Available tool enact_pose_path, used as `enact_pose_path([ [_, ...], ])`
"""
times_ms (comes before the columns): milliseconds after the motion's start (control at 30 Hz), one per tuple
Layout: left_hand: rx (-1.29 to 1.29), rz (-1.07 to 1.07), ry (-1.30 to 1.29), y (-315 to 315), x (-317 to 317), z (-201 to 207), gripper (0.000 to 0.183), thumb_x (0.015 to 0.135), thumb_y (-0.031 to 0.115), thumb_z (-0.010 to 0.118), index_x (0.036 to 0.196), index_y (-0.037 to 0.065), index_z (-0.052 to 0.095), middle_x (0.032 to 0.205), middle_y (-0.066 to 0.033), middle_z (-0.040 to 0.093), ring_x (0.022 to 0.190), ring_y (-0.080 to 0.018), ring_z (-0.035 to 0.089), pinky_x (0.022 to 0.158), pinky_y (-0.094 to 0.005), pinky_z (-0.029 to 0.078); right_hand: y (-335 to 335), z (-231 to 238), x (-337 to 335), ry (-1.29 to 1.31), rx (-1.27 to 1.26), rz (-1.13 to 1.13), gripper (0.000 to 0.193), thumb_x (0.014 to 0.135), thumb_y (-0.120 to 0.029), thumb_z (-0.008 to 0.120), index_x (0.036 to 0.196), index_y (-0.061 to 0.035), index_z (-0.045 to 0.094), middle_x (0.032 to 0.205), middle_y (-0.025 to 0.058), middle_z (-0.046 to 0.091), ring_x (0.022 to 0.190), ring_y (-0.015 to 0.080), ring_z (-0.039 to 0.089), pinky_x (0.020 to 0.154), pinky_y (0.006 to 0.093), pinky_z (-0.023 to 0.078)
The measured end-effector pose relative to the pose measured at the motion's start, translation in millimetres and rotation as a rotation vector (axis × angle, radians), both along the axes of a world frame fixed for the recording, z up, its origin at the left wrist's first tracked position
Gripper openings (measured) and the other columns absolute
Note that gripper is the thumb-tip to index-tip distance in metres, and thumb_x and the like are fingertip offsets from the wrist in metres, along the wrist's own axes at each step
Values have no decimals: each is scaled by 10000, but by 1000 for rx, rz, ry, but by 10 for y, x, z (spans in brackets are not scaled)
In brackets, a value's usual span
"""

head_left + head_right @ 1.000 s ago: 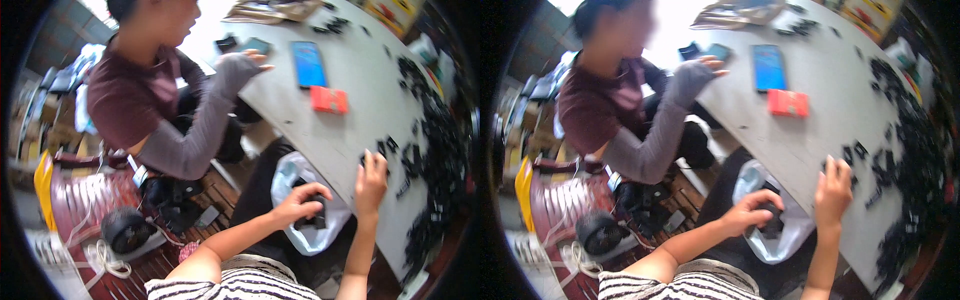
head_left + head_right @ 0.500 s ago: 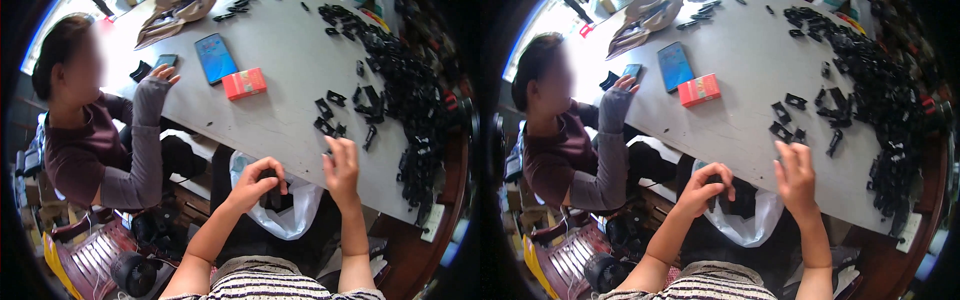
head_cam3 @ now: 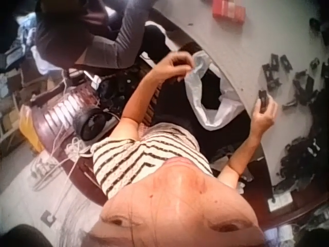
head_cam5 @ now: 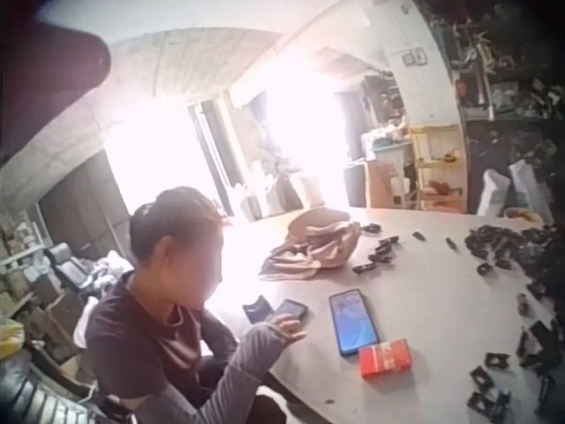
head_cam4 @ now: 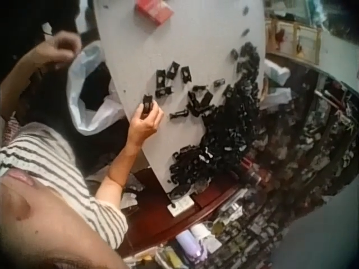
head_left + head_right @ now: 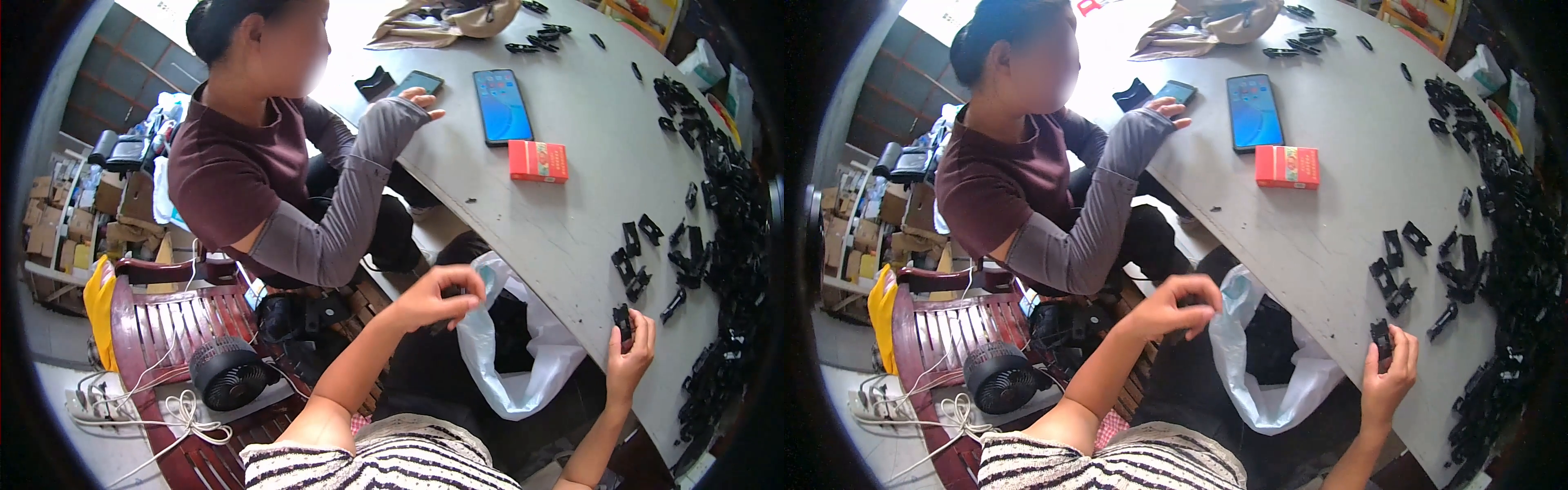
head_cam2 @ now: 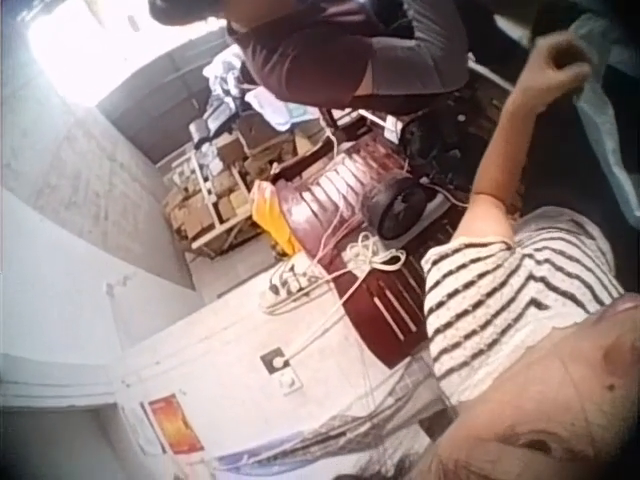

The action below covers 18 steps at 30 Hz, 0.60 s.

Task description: The person sorts plastic buckle components on a table, snaps the pieces together by hand to assemble them, and drops assembled buckles into a plastic bag.

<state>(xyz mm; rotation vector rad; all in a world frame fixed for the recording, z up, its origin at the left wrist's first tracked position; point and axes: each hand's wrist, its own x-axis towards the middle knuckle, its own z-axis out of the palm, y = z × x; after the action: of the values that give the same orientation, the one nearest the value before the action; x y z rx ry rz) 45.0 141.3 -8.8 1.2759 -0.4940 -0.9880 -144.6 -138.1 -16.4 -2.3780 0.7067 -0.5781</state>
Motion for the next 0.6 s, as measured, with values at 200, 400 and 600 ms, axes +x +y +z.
enact_pose_path([
  [200, 249, 47, 292, 610, -372, -804, 192, 897, 217, 580, 846, 32, 566, 636, -17, 514, 491, -77, 480, 420, -204, 369, -69, -40, 20, 56, -110, 14, 290, 738, -33, 606, 1023, -17, 555, 938, 112, 540, 768, 269, 570, 588, 341, 461],
  [400, 292, 266, 691, 769, -810, -1401, 220, 930, 269, 519, 872, 60, 550, 623, -20, 499, 461, -94, 458, 426, -224, 364, -6, -62, 41, -45, -175, 47, 275, 745, -30, 597, 1017, -27, 562, 921, 72, 531, 654, 179, 496, 528, 277, 393],
  [600, 398, 246, 572, 600, -735, -1413, 199, 929, 251, 521, 895, 59, 557, 641, -23, 519, 494, -106, 483, 460, -224, 385, 31, -10, -60, 34, -69, -43, 279, 721, -54, 613, 995, -20, 567, 933, 123, 548, 818, 291, 572, 628, 359, 477],
])
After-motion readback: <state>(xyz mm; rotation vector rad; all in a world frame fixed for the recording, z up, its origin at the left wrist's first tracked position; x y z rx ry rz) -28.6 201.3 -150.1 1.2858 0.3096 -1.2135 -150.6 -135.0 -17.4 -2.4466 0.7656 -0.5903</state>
